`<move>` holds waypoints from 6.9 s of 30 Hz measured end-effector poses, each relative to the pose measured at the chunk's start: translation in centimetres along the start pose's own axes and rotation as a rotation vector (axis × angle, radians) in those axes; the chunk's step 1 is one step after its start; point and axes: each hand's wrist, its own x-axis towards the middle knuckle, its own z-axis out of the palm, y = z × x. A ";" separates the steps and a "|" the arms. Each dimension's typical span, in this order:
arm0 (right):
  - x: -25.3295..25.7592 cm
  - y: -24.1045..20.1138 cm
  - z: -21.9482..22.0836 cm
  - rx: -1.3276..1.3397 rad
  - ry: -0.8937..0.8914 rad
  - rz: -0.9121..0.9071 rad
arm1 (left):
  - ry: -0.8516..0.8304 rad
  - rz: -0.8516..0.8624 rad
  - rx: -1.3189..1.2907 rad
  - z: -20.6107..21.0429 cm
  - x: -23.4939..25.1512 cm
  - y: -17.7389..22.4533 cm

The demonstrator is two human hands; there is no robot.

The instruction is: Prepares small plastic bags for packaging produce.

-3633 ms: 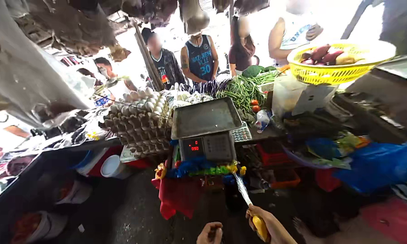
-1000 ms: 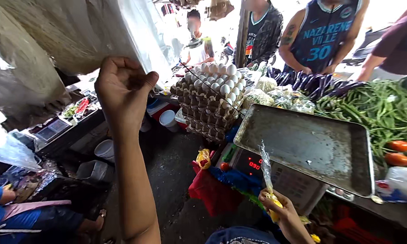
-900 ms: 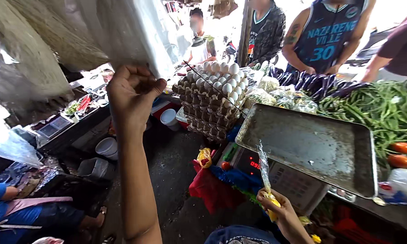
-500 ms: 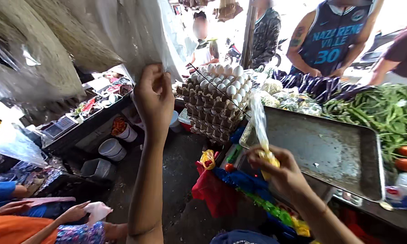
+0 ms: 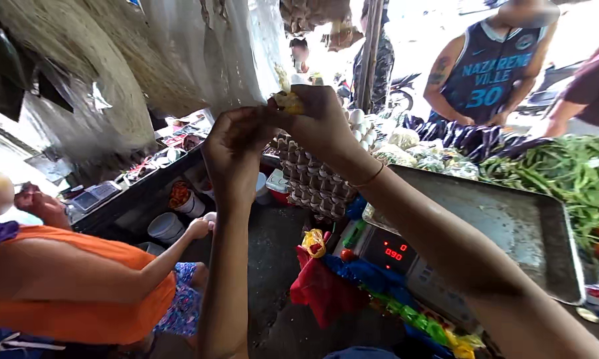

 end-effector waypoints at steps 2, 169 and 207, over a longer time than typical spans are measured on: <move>-0.1 -0.3 -0.2 0.026 0.004 0.020 | 0.050 -0.114 -0.045 0.0 -0.1 0.8; -37.6 10.2 -9.4 0.255 0.412 0.942 | -0.286 -1.062 -0.283 12.1 -30.4 -8.5; -43.3 5.9 -11.1 -0.545 0.380 0.797 | -0.635 -0.437 0.783 6.1 -29.5 -9.0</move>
